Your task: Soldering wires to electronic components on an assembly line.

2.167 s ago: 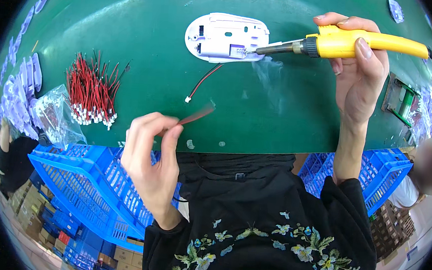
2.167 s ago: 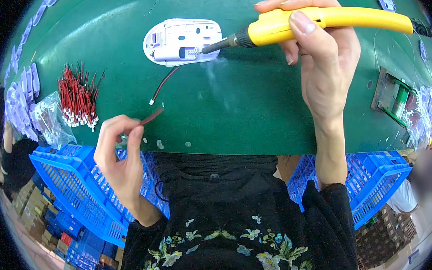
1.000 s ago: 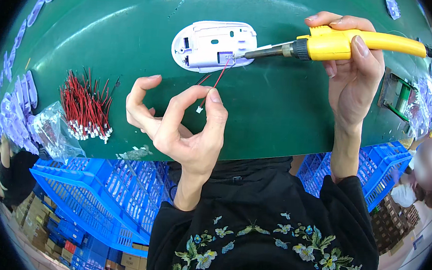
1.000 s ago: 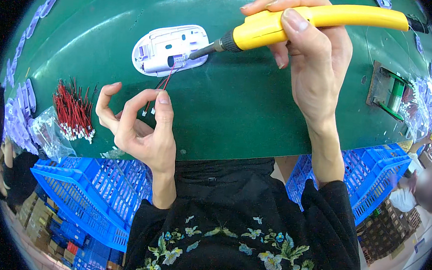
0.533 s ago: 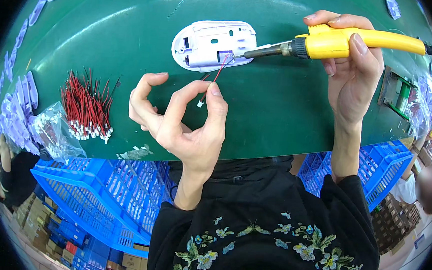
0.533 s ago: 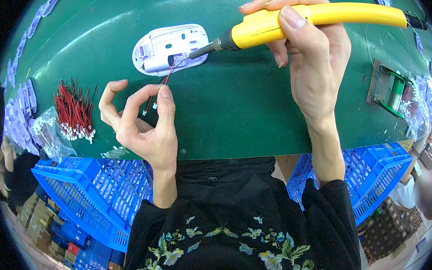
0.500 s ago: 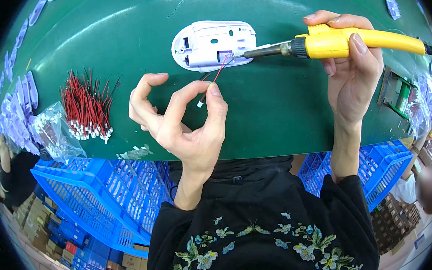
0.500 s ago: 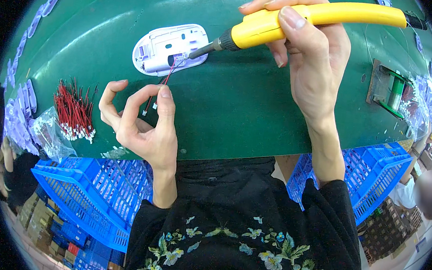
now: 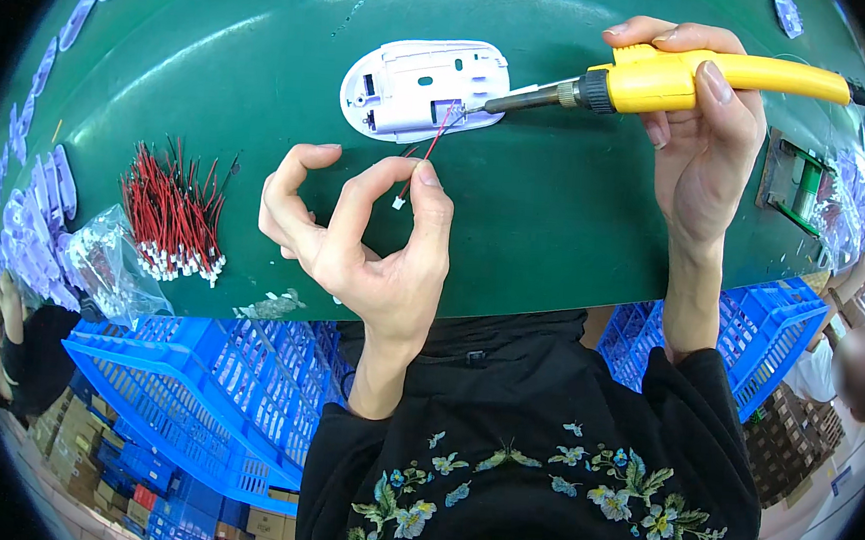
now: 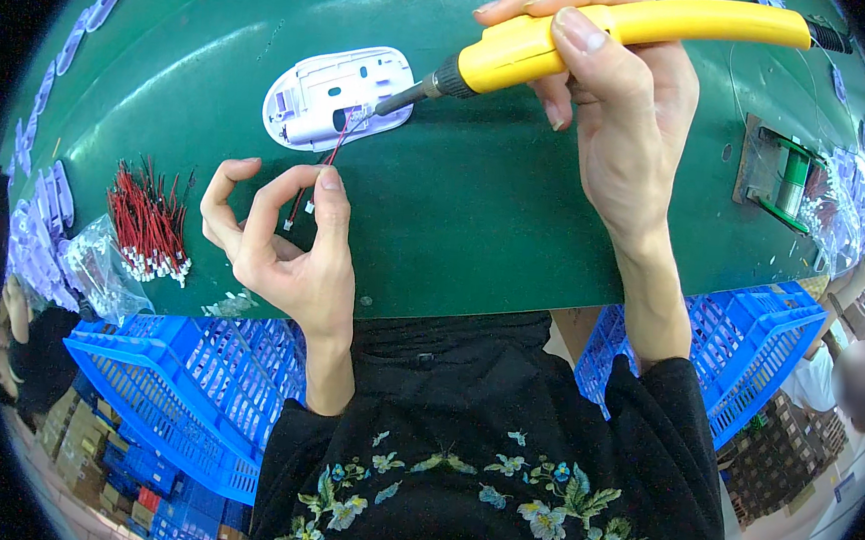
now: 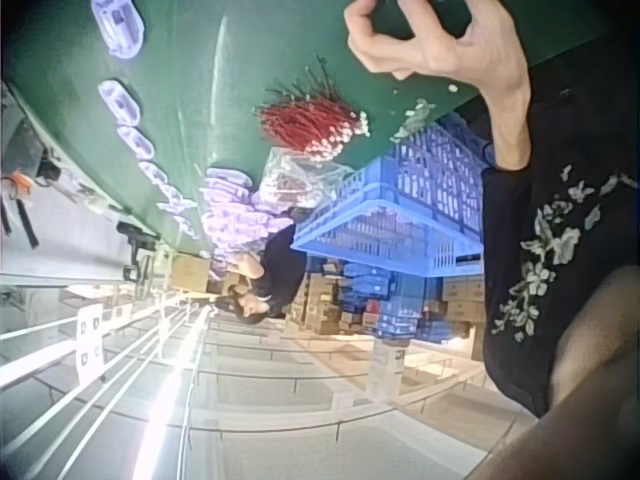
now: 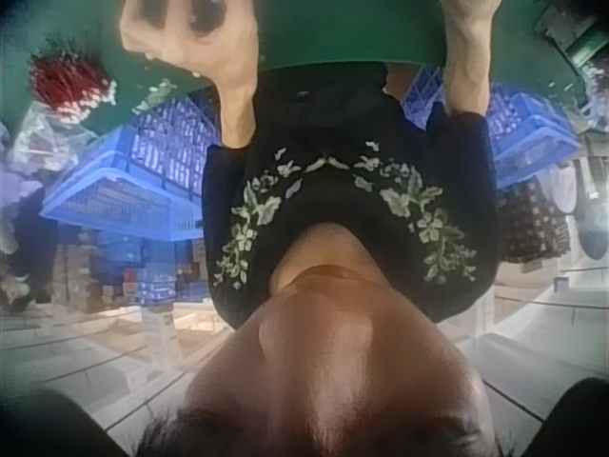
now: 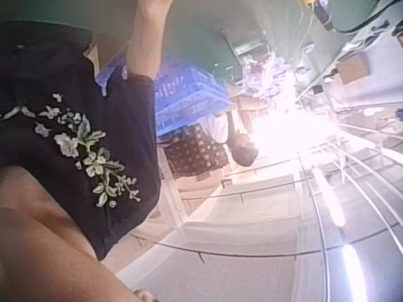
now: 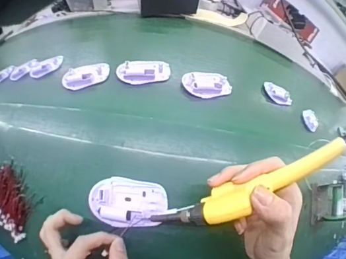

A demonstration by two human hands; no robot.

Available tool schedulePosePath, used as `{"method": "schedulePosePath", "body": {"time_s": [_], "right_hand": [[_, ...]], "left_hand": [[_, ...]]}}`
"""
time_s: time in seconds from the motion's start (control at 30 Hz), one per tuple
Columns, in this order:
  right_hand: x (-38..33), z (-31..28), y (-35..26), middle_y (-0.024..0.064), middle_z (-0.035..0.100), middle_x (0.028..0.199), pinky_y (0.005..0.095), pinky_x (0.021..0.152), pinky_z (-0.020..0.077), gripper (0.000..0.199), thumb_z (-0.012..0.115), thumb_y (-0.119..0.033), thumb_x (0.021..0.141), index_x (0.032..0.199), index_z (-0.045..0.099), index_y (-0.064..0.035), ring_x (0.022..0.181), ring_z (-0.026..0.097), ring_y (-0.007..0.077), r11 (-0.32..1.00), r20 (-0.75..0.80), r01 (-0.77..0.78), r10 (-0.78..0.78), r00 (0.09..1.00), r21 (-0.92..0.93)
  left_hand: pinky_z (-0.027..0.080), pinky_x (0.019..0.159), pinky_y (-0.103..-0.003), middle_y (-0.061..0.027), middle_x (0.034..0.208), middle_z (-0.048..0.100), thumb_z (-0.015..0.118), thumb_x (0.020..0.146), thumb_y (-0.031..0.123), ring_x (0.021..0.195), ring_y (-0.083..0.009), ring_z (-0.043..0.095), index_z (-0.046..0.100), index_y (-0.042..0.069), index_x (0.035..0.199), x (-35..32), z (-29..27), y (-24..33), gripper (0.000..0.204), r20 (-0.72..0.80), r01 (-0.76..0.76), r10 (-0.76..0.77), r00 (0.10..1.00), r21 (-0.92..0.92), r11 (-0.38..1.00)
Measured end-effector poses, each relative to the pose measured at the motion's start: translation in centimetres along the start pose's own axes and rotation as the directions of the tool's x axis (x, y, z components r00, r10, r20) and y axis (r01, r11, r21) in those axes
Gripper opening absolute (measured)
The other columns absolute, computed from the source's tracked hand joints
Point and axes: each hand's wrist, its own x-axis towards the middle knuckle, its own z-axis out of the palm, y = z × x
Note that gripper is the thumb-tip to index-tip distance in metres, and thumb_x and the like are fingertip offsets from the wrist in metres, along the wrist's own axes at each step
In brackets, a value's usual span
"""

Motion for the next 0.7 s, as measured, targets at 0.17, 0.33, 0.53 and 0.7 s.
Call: {"method": "schedulePosePath", "body": {"time_s": [0.17, 0.33, 0.53, 0.7], "right_hand": [[0.1, -0.4, 0.0, 0.0279, 0.065, 0.114, 0.0178, 0.057, 0.0426, 0.035, 0.041, -0.028, 0.098, 0.111, 0.058, -0.0008, 0.069, 0.054, 0.0082, 0.999, -0.009, 0.03, -0.03, 1.0, 0.02], [0.1, -1.3, 0.0, 0.0289, 0.063, 0.117, 0.0174, 0.059, 0.0429, 0.036, 0.04, -0.029, 0.098, 0.113, 0.058, -0.0007, 0.068, 0.051, 0.0076, 0.994, -0.009, 0.039, -0.038, 0.999, 0.106], [0.1, -0.7, -0.3, 0.0301, 0.062, 0.119, 0.0169, 0.059, 0.0429, 0.037, 0.041, -0.029, 0.098, 0.115, 0.057, -0.0006, 0.068, 0.049, 0.0076, 0.988, -0.055, 0.039, -0.031, 0.998, 0.149], [0.2, -0.9, -0.3, 0.0293, 0.062, 0.119, 0.0165, 0.058, 0.0421, 0.037, 0.041, -0.031, 0.099, 0.115, 0.057, -0.0011, 0.066, 0.048, 0.0075, 0.961, 0.036, -0.037, 0.028, 0.999, 0.273]], "left_hand": [[0.041, 0.09, -0.038, -0.0083, 0.117, 0.054, 0.084, 0.075, 0.01, 0.112, -0.0261, 0.048, 0.075, 0.009, 0.083, 0.1, 0.0, 0.1, 0.012, 0.002, 0.01, -0.01, 1.0, -0.003, 1.0], [0.041, 0.09, -0.038, -0.008, 0.116, 0.054, 0.084, 0.074, 0.009, 0.112, -0.026, 0.048, 0.075, 0.009, 0.082, 0.1, 0.0, 0.3, 0.011, 0.007, 0.013, -0.013, 1.0, 0.013, 1.0], [0.041, 0.089, -0.037, -0.0076, 0.115, 0.055, 0.084, 0.074, 0.009, 0.112, -0.0259, 0.049, 0.076, 0.01, 0.083, 0.1, 0.0, 0.2, 0.012, 0.0, 0.007, -0.007, 1.0, 0.033, 0.999], [0.045, 0.081, -0.034, -0.0096, 0.114, 0.056, 0.082, 0.076, 0.005, 0.104, -0.0223, 0.053, 0.075, 0.006, 0.084, 0.0, 0.1, 0.2, 0.011, -0.031, 0.025, -0.029, 0.999, -0.099, 0.995]]}}
